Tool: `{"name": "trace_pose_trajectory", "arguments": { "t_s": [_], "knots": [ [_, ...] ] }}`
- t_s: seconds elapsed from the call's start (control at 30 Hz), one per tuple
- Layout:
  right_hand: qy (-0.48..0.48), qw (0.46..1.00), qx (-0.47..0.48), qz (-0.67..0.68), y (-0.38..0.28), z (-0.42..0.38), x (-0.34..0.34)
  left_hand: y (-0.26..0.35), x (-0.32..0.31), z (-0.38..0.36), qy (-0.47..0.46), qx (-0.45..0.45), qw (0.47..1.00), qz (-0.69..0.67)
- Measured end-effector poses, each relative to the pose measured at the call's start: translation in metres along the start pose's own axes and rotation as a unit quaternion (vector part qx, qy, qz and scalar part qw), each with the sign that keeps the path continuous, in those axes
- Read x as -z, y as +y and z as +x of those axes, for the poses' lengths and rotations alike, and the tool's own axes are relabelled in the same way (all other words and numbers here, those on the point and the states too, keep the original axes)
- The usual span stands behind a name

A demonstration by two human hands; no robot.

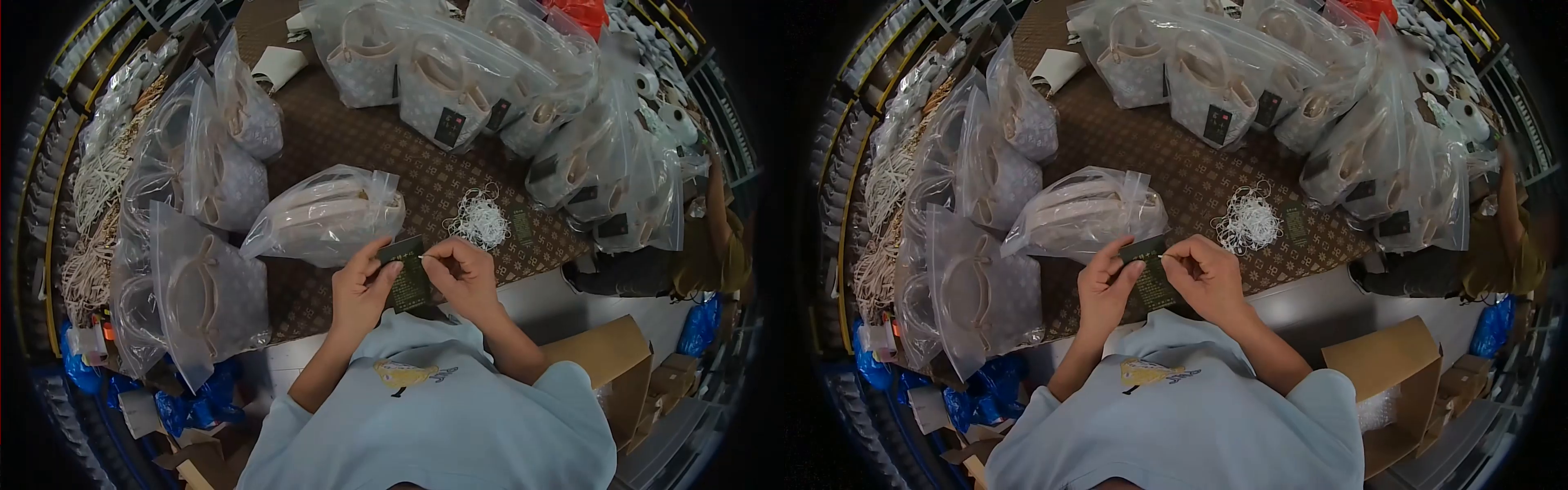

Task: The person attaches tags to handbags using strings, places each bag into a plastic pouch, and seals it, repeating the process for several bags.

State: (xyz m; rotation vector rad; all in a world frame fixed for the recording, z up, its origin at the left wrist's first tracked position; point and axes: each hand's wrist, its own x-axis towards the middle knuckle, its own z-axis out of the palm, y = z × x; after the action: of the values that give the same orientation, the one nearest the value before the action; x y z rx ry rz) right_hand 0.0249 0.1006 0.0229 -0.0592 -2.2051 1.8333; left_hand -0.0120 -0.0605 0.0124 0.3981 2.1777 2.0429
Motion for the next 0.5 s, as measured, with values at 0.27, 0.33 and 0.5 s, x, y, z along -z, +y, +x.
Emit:
{"name": "trace_pose_trajectory", "arguments": {
  "t_s": [0.27, 0.33, 0.5],
  "knots": [
    [0.023, 0.994, 0.041, -0.097, -0.005, 0.004, -0.012, 0.005, 0.001, -0.006, -0.025, -0.005, 0.998, 0.054],
    [0.037, 0.988, 0.077, -0.127, -0.006, 0.004, -0.016, 0.005, 0.0, -0.008, -0.027, -0.017, 0.996, 0.085],
    [0.066, 0.978, 0.099, -0.17, 0.0, 0.004, -0.021, 0.004, -0.002, -0.009, -0.014, -0.047, 0.993, 0.111]
  ]
}}
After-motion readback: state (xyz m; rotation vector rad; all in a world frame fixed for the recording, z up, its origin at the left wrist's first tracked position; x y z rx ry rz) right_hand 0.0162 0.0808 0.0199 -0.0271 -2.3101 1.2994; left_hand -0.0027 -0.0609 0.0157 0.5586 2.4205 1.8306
